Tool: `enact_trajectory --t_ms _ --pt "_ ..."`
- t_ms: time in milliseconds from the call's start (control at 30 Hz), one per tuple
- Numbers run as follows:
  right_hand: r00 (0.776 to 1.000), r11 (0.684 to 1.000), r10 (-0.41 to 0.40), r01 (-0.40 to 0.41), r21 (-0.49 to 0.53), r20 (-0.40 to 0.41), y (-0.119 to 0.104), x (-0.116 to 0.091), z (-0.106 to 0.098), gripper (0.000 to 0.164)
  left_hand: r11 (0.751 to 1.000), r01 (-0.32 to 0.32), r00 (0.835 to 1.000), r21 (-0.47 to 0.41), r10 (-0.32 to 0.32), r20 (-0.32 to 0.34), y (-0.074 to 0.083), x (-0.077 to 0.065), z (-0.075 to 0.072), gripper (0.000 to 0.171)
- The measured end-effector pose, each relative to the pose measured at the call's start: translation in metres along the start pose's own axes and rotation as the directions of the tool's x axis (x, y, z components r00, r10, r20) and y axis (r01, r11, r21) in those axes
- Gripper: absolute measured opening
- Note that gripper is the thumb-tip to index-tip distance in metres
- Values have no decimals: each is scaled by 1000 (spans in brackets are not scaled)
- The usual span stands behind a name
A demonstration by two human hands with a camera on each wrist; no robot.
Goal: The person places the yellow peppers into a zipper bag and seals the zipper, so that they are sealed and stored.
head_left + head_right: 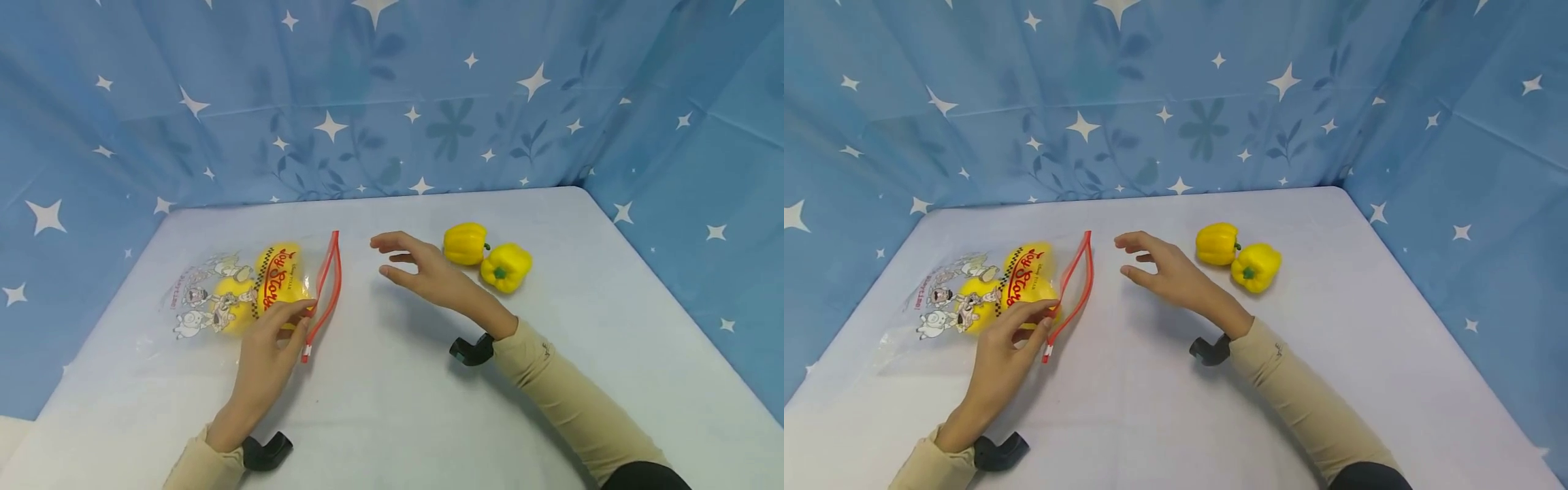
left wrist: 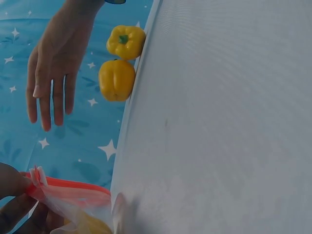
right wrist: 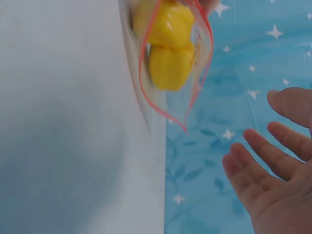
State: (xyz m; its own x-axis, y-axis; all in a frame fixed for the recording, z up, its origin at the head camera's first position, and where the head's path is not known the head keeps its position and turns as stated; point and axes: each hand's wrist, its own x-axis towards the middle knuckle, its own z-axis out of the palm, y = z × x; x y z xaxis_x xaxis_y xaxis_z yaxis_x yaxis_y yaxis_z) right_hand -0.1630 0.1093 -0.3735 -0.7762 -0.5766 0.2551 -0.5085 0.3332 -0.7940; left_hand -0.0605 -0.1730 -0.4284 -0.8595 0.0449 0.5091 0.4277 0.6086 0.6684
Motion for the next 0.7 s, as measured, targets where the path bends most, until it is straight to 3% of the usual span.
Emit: enact_trajectory --t_ms 333,700 --pt "995 972 43 -61 -225 -86 8 -10 -34 56 1000 18 1000 1 -18 -3 1 -1 0 35" --pt "970 906 222 -241 -348 -95 15 -19 -80 64 1000 -7 1000 8 7 -12 -1 -1 -1 33"
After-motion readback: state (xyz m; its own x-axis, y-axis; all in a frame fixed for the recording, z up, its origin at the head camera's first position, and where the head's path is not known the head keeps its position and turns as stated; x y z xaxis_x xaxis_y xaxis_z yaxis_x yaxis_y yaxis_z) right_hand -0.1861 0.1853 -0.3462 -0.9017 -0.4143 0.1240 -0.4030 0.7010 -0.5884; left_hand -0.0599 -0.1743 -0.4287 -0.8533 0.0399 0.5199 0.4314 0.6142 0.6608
